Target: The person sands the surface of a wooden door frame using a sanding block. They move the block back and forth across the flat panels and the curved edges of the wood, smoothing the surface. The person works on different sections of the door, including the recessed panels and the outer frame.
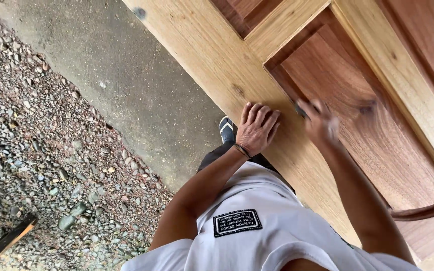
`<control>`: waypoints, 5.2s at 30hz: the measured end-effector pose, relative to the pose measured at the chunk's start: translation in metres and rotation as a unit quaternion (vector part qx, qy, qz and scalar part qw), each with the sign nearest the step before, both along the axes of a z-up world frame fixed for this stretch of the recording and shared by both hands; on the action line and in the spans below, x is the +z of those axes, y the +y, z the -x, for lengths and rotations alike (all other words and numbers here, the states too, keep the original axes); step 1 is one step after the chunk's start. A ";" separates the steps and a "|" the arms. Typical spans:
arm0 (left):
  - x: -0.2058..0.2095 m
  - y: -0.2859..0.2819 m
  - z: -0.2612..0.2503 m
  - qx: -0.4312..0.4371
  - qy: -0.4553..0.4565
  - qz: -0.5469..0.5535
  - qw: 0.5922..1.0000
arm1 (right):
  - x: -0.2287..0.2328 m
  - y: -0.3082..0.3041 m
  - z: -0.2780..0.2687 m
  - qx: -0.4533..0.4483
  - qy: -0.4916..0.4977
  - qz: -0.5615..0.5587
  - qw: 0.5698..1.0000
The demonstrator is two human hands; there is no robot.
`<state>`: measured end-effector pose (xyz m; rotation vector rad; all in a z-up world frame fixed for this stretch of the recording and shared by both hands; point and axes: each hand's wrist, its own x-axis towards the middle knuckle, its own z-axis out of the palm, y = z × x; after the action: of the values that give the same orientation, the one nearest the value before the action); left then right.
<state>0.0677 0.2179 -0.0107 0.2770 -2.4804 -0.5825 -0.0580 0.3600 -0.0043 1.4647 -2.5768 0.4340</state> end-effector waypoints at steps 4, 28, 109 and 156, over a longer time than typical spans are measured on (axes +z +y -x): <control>-0.002 0.000 0.000 0.014 0.010 0.003 1.000 | 0.002 0.012 -0.005 0.007 0.008 0.003 1.000; -0.004 0.007 -0.001 0.026 -0.009 0.014 1.000 | 0.009 -0.015 0.001 -0.148 -0.234 -0.048 0.960; 0.003 0.005 -0.001 0.013 -0.026 0.021 0.999 | -0.024 -0.011 0.013 0.030 -0.124 0.148 0.981; 0.007 0.015 0.003 0.002 -0.063 0.042 0.997 | 0.003 0.077 -0.008 0.006 -0.052 0.065 0.997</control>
<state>0.0650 0.2325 -0.0033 0.2945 -2.6174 -0.4712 -0.0498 0.4367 -0.0011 1.4507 -2.5637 0.6813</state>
